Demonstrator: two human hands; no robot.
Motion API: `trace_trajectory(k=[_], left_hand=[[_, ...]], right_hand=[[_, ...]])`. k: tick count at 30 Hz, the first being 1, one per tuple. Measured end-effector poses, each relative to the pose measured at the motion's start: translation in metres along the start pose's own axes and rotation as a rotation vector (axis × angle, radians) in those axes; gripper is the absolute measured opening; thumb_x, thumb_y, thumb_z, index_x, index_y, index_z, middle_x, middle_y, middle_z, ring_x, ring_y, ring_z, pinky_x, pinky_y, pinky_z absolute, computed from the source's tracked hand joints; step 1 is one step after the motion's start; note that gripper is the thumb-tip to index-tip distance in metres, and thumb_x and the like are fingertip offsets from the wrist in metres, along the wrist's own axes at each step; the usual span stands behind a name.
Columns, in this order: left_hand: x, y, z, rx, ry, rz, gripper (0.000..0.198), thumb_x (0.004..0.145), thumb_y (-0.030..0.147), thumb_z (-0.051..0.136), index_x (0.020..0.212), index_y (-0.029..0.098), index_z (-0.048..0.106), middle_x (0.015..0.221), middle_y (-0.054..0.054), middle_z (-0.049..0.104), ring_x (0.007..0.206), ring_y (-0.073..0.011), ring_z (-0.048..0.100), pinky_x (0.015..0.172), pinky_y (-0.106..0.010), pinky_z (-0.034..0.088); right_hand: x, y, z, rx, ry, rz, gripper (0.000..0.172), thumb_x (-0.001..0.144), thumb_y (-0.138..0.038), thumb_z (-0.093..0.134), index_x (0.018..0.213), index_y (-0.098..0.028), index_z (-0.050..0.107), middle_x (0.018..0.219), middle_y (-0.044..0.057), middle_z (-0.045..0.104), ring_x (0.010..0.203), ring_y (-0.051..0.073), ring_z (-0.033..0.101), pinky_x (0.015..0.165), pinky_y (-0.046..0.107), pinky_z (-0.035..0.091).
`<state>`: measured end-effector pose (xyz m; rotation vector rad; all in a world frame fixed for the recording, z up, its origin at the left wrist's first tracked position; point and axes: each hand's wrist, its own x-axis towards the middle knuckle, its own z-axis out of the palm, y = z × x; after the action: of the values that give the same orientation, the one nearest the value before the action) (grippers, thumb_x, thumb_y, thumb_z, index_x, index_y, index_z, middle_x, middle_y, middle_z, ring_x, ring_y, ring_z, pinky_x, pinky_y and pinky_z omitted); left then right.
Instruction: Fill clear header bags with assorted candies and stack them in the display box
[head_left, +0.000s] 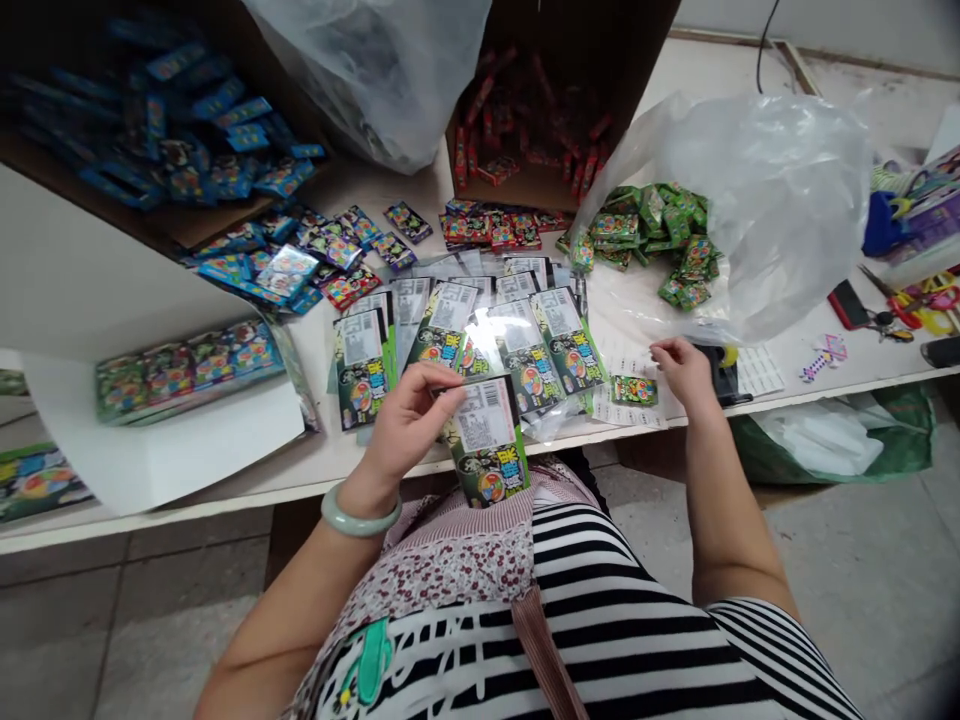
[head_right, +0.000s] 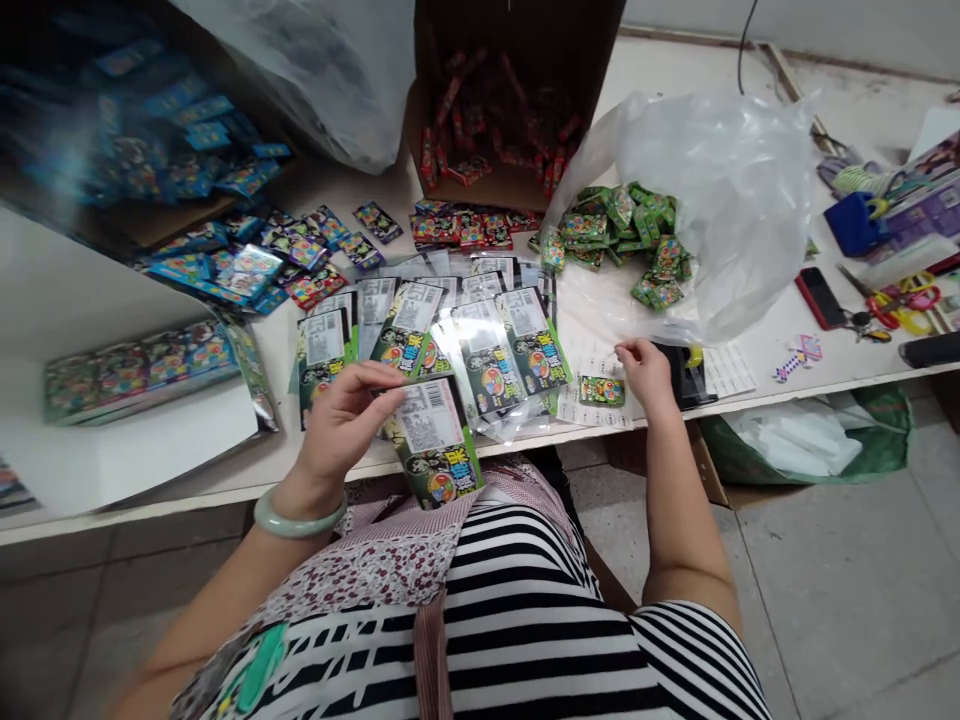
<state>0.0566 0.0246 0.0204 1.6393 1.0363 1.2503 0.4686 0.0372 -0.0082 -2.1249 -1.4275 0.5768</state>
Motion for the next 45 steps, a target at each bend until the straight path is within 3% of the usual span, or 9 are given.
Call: trace_trajectory(k=[4,8,11,26,33,35,39,42,45], left_hand=[[0.004,0.005,0.009,0.006,-0.064,0.027,0.012,0.091,0.031,0.066,0.089,0.021,0.06,0.087,-0.002,0.064,0.083,-0.0146,0.062,0.077,-0.03,0.052],[0.003,0.011,0.011,-0.001,-0.087,0.029,0.007,0.092,0.026,0.062,0.089,0.021,0.058,0.085,-0.001,0.061,0.08,-0.0136,0.059,0.075,-0.03,0.05],[0.001,0.015,0.006,-0.02,-0.102,0.027,0.006,0.094,0.025,0.059,0.089,0.021,0.057,0.086,-0.001,0.061,0.082,-0.014,0.058,0.075,-0.03,0.049],[-0.004,0.004,0.01,0.0,0.052,0.014,0.025,0.089,0.04,0.071,0.086,0.021,0.055,0.082,-0.001,0.06,0.079,-0.0146,0.06,0.075,-0.032,0.051],[0.006,0.014,0.0,0.087,-0.181,0.006,0.025,0.086,0.034,0.072,0.106,0.021,0.065,0.1,-0.005,0.071,0.087,-0.0163,0.068,0.077,-0.03,0.057],[0.01,0.012,-0.01,0.111,-0.086,-0.056,0.016,0.084,0.031,0.072,0.097,0.022,0.069,0.094,-0.003,0.073,0.082,-0.0162,0.067,0.073,-0.03,0.057],[0.021,-0.002,-0.039,-0.015,0.499,-0.268,0.016,0.077,0.021,0.067,0.092,0.021,0.069,0.087,0.0,0.07,0.073,-0.0132,0.062,0.063,-0.027,0.054],[0.028,-0.014,-0.051,-0.107,0.703,-0.353,0.025,0.069,0.017,0.064,0.093,0.024,0.065,0.093,0.002,0.068,0.076,-0.0133,0.063,0.06,-0.026,0.054],[0.032,-0.027,-0.048,-0.188,0.661,-0.401,0.029,0.068,0.017,0.067,0.096,0.025,0.062,0.099,0.002,0.068,0.084,-0.015,0.065,0.063,-0.026,0.055]], right_hand=[[-0.035,-0.09,-0.007,0.364,-0.277,-0.318,0.02,0.084,-0.041,0.065,0.087,-0.02,0.066,0.082,0.002,0.068,0.076,0.016,0.063,0.075,0.031,0.05],[-0.061,-0.189,0.011,0.389,-0.62,-0.6,0.016,0.086,-0.036,0.065,0.083,-0.02,0.066,0.081,0.002,0.067,0.076,0.014,0.06,0.072,0.029,0.047],[-0.061,-0.226,0.032,0.346,-0.779,-0.675,0.016,0.085,-0.034,0.062,0.081,-0.019,0.063,0.079,0.001,0.065,0.074,0.014,0.057,0.071,0.029,0.045],[-0.052,-0.232,0.061,0.215,-0.742,-0.593,0.007,0.081,-0.027,0.066,0.079,-0.022,0.062,0.076,-0.001,0.063,0.072,0.015,0.056,0.068,0.029,0.041],[-0.027,-0.22,0.075,0.367,-1.352,-0.119,0.005,0.084,-0.024,0.06,0.08,-0.02,0.06,0.068,-0.004,0.057,0.062,0.01,0.053,0.054,0.021,0.042],[-0.003,-0.205,0.065,0.304,-1.197,-0.135,0.006,0.084,-0.021,0.061,0.088,-0.02,0.065,0.079,-0.002,0.067,0.071,0.011,0.061,0.06,0.021,0.047],[0.069,-0.143,0.011,-0.167,-0.306,-0.075,0.02,0.087,-0.023,0.064,0.105,-0.016,0.069,0.111,0.007,0.072,0.102,0.016,0.065,0.089,0.027,0.05],[0.117,-0.085,-0.029,-0.316,-0.093,0.084,0.022,0.087,-0.02,0.063,0.099,-0.002,0.068,0.11,0.023,0.07,0.113,0.026,0.062,0.1,0.037,0.044],[0.14,-0.042,-0.044,-0.398,-0.071,0.163,0.015,0.073,-0.018,0.076,0.082,-0.007,0.071,0.092,0.022,0.073,0.101,0.03,0.065,0.092,0.039,0.048]])
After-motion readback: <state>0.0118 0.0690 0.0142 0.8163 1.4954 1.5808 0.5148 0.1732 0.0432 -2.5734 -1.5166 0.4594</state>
